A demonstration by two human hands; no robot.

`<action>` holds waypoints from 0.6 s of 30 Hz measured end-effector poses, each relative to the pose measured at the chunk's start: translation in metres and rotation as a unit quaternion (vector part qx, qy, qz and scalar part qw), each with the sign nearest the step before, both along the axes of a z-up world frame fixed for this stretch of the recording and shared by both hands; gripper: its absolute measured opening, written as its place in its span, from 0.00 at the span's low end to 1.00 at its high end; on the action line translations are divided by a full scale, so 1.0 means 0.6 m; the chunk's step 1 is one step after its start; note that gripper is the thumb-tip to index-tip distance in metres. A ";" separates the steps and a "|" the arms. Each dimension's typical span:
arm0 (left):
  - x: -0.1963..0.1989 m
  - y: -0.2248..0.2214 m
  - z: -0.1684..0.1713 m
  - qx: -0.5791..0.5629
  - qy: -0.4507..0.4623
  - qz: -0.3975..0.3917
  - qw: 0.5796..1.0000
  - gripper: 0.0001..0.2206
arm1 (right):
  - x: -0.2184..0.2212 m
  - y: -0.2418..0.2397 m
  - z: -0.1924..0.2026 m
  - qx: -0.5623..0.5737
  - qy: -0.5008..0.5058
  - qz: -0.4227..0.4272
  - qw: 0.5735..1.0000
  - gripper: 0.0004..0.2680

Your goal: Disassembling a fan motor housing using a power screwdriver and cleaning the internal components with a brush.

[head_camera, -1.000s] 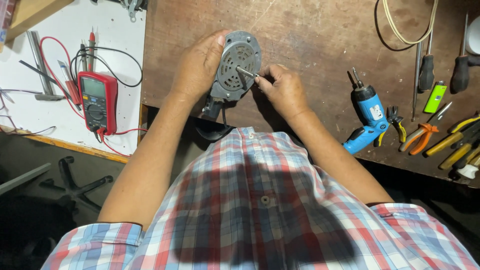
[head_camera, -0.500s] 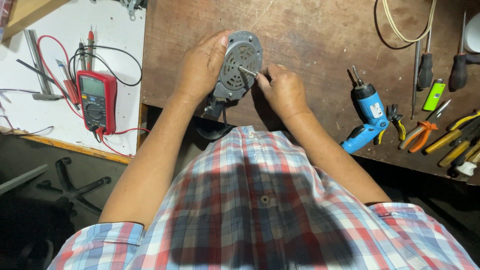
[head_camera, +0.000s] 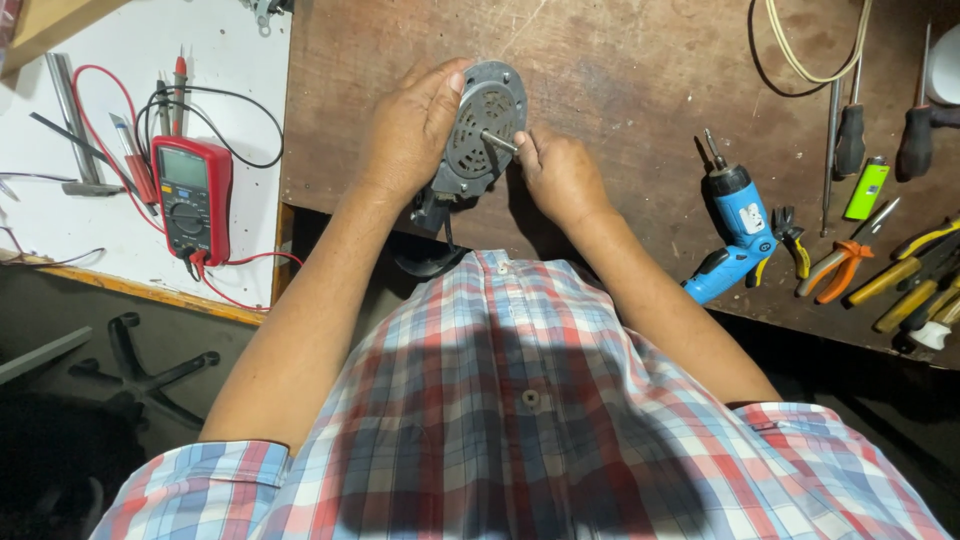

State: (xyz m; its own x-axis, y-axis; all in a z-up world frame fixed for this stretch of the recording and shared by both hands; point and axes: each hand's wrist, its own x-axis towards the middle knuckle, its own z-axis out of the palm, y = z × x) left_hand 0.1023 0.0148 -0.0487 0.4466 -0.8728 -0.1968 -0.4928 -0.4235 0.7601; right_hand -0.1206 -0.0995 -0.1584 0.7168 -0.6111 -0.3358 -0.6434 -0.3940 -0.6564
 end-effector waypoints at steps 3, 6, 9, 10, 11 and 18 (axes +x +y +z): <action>-0.007 -0.002 0.003 0.027 -0.001 0.015 1.000 0.33 | -0.003 -0.003 0.021 0.055 -0.002 -0.027 0.998 0.20; -0.010 -0.001 -0.007 0.012 0.006 0.014 1.000 0.32 | -0.011 -0.009 0.074 0.063 0.008 -0.038 0.997 0.19; -0.011 -0.004 -0.005 0.000 0.030 0.023 0.999 0.32 | 0.000 -0.009 0.088 0.041 0.029 0.012 0.999 0.07; -0.014 -0.003 -0.003 0.000 0.031 0.021 0.999 0.32 | -0.006 -0.008 0.064 0.041 0.029 0.010 0.999 0.07; -0.014 -0.003 0.000 0.005 0.022 0.022 1.000 0.33 | -0.007 -0.009 0.040 0.010 0.013 0.022 1.000 0.10; -0.008 -0.002 -0.003 -0.001 -0.023 0.006 1.000 0.34 | 0.000 -0.007 0.073 -0.006 0.019 0.017 1.000 0.07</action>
